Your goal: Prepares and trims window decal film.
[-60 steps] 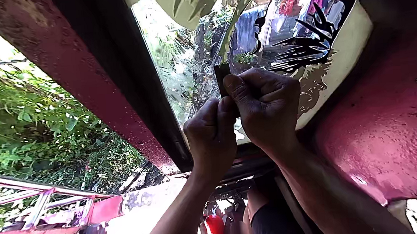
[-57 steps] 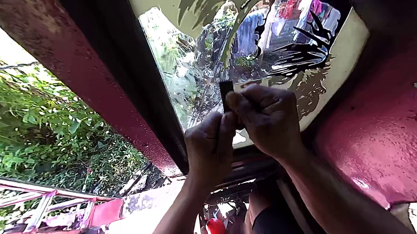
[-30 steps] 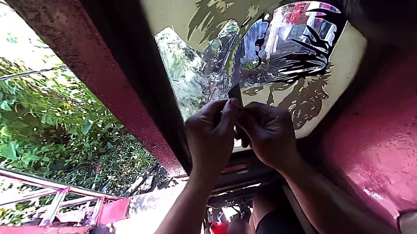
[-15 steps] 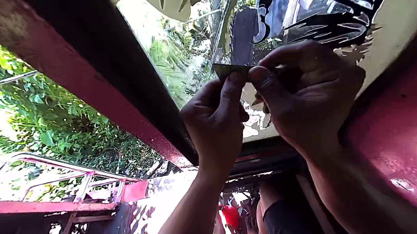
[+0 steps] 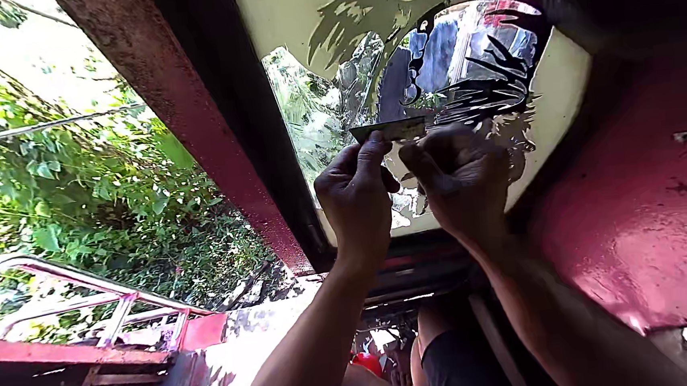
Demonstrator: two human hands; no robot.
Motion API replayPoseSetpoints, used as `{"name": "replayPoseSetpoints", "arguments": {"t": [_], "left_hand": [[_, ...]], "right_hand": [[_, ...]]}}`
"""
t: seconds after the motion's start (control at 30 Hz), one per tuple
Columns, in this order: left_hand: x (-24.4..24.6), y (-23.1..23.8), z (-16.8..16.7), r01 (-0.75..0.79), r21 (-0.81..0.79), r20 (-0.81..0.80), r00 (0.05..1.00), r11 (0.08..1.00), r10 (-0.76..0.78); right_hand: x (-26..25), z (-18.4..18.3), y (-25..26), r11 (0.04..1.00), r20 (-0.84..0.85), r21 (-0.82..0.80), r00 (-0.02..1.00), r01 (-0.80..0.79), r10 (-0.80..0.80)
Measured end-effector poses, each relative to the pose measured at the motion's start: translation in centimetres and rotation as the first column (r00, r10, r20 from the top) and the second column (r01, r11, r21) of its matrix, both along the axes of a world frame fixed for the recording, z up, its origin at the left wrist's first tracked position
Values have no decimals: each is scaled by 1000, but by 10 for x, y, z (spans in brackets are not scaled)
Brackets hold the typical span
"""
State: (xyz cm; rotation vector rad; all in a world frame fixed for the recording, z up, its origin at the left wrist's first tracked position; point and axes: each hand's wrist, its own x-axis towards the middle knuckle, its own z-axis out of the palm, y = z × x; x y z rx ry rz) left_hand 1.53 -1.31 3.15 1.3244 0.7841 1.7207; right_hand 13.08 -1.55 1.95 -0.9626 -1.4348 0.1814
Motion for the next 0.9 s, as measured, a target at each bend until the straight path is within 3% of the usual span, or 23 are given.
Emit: {"name": "replayPoseSetpoints", "arguments": {"t": [0.03, 0.1, 0.23, 0.57, 0.9], "left_hand": [[-1, -1, 0, 7, -7, -12, 1000, 1000, -7], [-2, -3, 1, 10, -33, -20, 1000, 999, -11], [-3, -3, 6, -6, -71, 23, 1000, 997, 8], [-4, 1, 19, -64, -79, 137, 988, 995, 75], [3, 4, 17, -91, -46, 228, 969, 995, 99]], "right_hand": [[-7, -2, -4, 986, -153, -123, 984, -108, 89], [-17, -4, -6, 948, -371, -198, 914, -251, 164], [-37, 5, 5, 973, -507, -76, 849, -217, 150], [-59, 24, 9, 979, -649, -12, 746, -206, 149], [-65, 32, 11, 979, -681, -24, 721, -200, 131]]}}
